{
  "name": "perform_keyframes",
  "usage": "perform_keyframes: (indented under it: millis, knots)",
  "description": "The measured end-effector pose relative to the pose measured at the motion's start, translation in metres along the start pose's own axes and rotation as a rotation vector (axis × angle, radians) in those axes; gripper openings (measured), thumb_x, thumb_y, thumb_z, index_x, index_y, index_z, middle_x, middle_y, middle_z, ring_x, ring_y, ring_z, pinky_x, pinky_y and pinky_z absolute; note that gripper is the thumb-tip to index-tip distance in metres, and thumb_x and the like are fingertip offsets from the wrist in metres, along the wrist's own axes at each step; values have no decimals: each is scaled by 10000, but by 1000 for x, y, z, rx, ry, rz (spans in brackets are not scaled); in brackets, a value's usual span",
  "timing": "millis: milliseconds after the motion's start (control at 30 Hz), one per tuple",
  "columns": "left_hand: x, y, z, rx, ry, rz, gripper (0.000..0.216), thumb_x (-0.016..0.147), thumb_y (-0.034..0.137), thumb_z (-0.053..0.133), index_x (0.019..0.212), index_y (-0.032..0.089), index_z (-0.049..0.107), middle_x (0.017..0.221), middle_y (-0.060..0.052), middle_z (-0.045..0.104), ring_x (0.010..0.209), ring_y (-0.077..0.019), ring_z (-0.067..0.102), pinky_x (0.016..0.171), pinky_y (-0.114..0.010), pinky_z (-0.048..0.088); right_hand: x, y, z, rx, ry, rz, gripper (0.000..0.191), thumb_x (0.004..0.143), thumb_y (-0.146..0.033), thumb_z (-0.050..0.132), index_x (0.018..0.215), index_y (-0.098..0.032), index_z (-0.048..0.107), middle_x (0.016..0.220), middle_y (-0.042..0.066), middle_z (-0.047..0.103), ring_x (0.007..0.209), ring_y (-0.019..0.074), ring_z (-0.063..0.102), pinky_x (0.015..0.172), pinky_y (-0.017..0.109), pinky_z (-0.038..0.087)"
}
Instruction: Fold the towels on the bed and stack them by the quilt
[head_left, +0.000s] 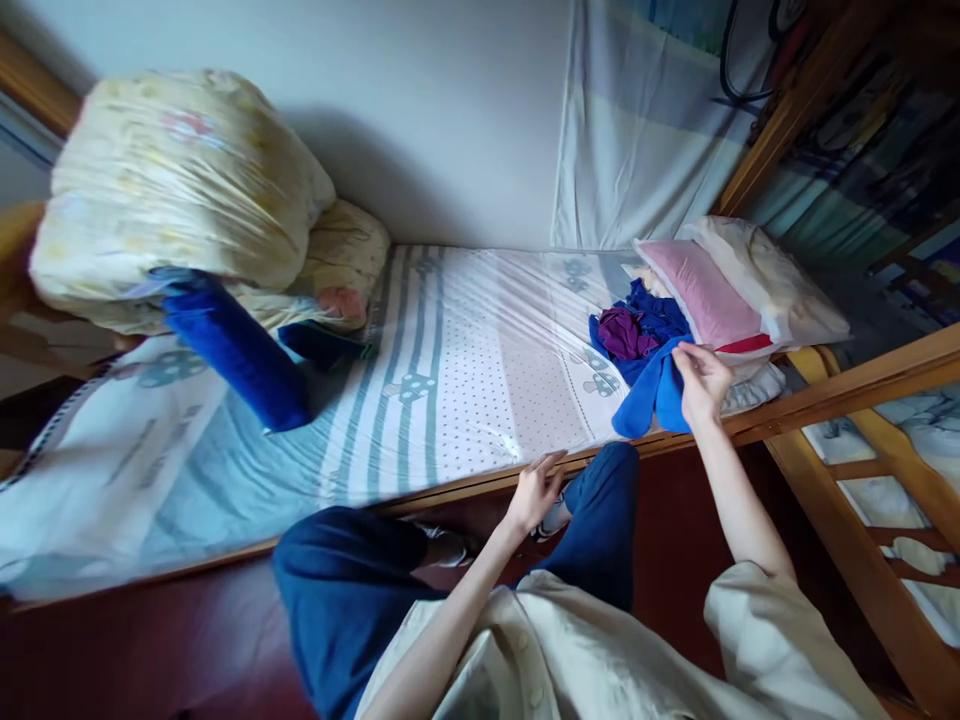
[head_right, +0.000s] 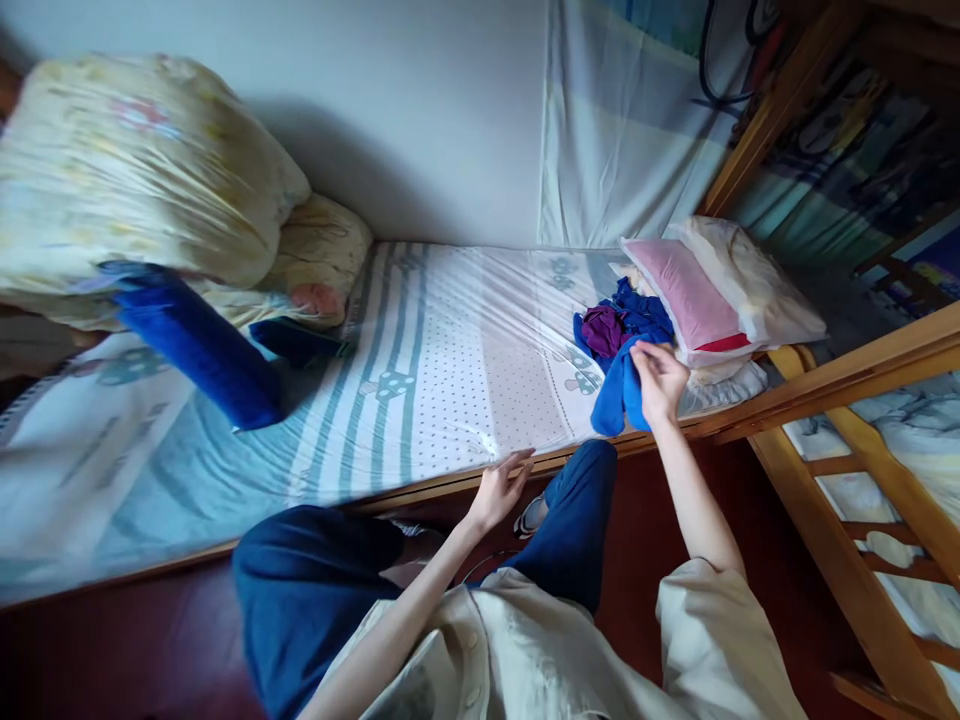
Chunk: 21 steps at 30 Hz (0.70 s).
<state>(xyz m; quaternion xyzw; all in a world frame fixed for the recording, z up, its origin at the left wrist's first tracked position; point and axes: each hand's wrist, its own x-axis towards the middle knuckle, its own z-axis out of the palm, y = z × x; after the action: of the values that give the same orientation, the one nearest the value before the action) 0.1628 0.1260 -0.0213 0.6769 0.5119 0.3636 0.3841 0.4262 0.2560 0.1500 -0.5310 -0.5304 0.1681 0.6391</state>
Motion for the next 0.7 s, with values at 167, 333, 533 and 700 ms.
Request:
perform_keyframes:
  millis: [167, 333, 533, 700]
  knots:
    - [25, 85, -18, -167, 244, 174, 291, 1030, 372, 539, 1247, 200, 628, 1249, -110, 706, 1125, -200, 711, 977, -358, 594, -80, -40, 29, -6, -236, 4, 278, 846, -480, 773, 912, -213, 813, 837, 44, 716, 797, 183, 696, 743, 321, 604]
    - [39, 102, -32, -17, 422, 242, 211, 1009, 329, 577, 1168, 198, 622, 1088, -84, 698, 1029, -193, 708, 937, -344, 584, -105, -75, 37, -32, -361, -104, 184, 903, -404, 744, 938, -243, 827, 822, 39, 701, 782, 180, 683, 730, 321, 604]
    - [24, 101, -37, 132, 443, 312, 212, 975, 253, 588, 1181, 202, 600, 1040, -71, 695, 994, -188, 707, 896, -293, 570, -121, -95, 35, -158, -444, -310, 112, 927, -297, 726, 979, -274, 823, 851, 32, 702, 787, 175, 691, 763, 314, 617]
    - [17, 100, -39, 184, 432, 324, 242, 946, 91, 477, 1121, 199, 605, 930, -41, 688, 863, -160, 698, 794, -250, 559, -132, -99, 34, -251, -481, -387, 128, 925, -240, 712, 1014, -285, 792, 924, 35, 717, 839, 185, 715, 831, 323, 629]
